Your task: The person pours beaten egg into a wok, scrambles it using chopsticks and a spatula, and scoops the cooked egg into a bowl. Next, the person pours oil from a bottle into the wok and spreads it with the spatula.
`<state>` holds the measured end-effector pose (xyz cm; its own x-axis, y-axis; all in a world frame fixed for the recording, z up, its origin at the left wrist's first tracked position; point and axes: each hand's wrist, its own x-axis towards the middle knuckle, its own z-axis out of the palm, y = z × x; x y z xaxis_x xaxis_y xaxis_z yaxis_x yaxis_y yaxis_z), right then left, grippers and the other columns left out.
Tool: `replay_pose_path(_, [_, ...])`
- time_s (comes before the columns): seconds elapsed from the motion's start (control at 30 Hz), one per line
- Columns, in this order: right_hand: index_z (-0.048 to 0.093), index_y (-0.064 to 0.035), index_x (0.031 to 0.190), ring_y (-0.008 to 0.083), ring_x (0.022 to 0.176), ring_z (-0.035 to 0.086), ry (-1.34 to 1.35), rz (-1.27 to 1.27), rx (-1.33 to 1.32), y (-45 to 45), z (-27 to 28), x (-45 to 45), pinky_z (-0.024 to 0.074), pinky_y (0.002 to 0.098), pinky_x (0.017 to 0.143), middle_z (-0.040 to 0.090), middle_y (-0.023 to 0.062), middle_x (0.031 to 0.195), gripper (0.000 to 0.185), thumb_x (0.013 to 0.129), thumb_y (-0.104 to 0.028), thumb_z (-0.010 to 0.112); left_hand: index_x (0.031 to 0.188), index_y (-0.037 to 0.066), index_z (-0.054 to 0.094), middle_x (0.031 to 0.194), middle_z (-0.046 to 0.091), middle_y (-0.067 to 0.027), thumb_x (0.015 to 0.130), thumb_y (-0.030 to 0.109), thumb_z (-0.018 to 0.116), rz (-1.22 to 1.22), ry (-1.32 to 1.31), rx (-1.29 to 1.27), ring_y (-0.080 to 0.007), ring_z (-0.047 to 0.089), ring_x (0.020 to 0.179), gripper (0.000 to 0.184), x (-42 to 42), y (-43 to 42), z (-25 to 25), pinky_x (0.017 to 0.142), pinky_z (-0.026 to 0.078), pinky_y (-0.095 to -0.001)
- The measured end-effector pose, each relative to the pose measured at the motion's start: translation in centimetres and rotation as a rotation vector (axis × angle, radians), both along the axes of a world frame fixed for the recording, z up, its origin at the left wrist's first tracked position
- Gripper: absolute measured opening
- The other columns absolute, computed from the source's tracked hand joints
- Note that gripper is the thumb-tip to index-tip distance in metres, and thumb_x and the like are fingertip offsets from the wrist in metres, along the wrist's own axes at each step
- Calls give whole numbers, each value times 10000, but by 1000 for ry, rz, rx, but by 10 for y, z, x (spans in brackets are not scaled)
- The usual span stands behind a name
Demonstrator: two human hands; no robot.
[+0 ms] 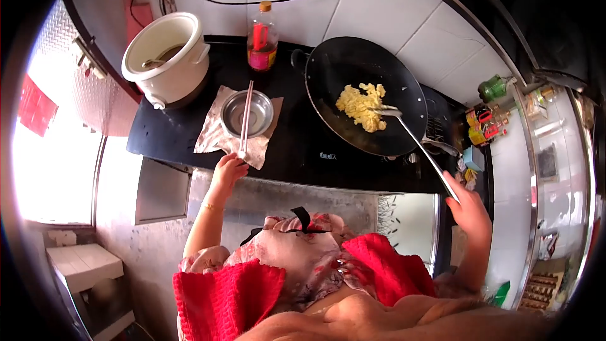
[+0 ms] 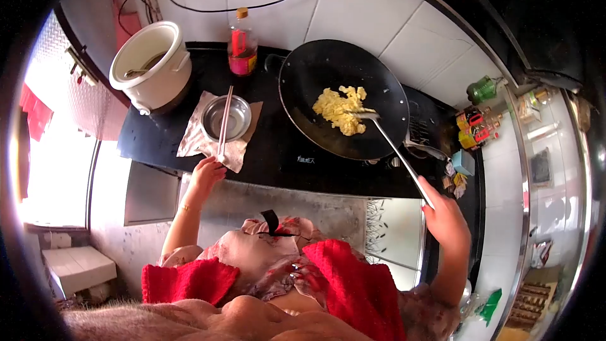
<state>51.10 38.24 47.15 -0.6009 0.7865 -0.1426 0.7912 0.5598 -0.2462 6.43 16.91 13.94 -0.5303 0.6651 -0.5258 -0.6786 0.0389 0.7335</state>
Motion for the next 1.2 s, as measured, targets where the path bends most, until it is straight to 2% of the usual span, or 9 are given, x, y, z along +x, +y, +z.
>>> replay_pose_path(0.03, [410, -156, 1344, 435, 856, 547, -53, -85, -95, -8, 16, -4, 469, 329, 755, 585, 249, 1011, 616, 773, 17, 565, 1236, -19, 393, 1019, 571, -159, 878, 105, 493, 11, -13, 7, -277, 635, 855, 392, -1, 5, -1, 734, 542, -356])
replay_pose_path(0.13, [405, -180, 1350, 427, 795, 568, -225, -92, -166, 5, -7, -10, 451, 436, 682, 579, 281, 876, 604, 789, -21, 561, 1254, -37, 362, 1021, 559, -160, 881, 106, 480, 33, -27, 36, -301, 626, 880, 416, -2, 18, 5, 760, 536, -378])
replay_pose_path(0.37, [420, -197, 1344, 256, 650, 575, 78, -276, -239, 49, -64, -40, 466, 328, 663, 609, 229, 862, 566, 817, -64, 582, 1098, -37, 475, 902, 568, -137, 888, 126, 471, -18, -173, 102, -320, 619, 857, 265, -14, 38, 5, 748, 526, -398])
replay_pose_path(0.43, [434, -216, 1348, 136, 473, 433, 175, -247, -229, 58, -72, -44, 365, 282, 468, 494, 87, 654, 564, 823, -54, 566, 1026, -34, 519, 847, 568, -123, 885, 125, 485, -21, -244, 48, -293, 617, 806, 215, -17, 46, 3, 698, 527, -375])
replay_pose_path(0.53, [427, -180, 1336, 384, 835, 620, 116, -167, -135, 68, -97, -60, 468, 377, 728, 601, 268, 944, 550, 818, -58, 569, 963, -30, 555, 777, 565, -105, 878, 120, 508, -99, -201, 41, -239, 589, 707, 179, -25, 49, -13, 608, 504, -333])
replay_pose_path(0.6, [427, -176, 1336, 417, 832, 595, 65, -109, -70, 56, -108, -66, 468, 398, 724, 598, 275, 906, 543, 823, -65, 565, 926, -33, 570, 696, 524, -72, 877, 107, 514, -127, -166, 62, -167, 510, 596, 159, -24, 49, -9, 525, 443, -283])
replay_pose_path(0.97, [410, -169, 1349, 384, 636, 574, 27, -68, -176, -10, -9, 4, 445, 395, 591, 566, 266, 764, 581, 803, -28, 551, 919, 4, 586, 681, 517, -20, 892, 96, 493, 159, -26, 58, -106, 478, 564, 133, -22, -17, 11, 510, 408, -228])
replay_pose_path(1.1, [393, -202, 1358, 379, 596, 552, 63, 15, -163, 17, -62, -11, 444, 399, 580, 568, 257, 749, 582, 820, -51, 557, 900, 15, 583, 666, 519, -18, 897, 97, 477, 168, 58, -112, -101, 475, 527, 133, -38, -32, -21, 470, 400, -222])
replay_pose_path(1.2, [411, -241, 1361, 130, 425, 435, 149, -340, -420, 47, -79, -43, 388, 311, 413, 497, 74, 584, 558, 845, -100, 571, 881, 30, 578, 653, 521, -19, 897, 103, 473, 139, 113, -203, -96, 465, 487, 129, -45, -28, -35, 430, 381, -217])
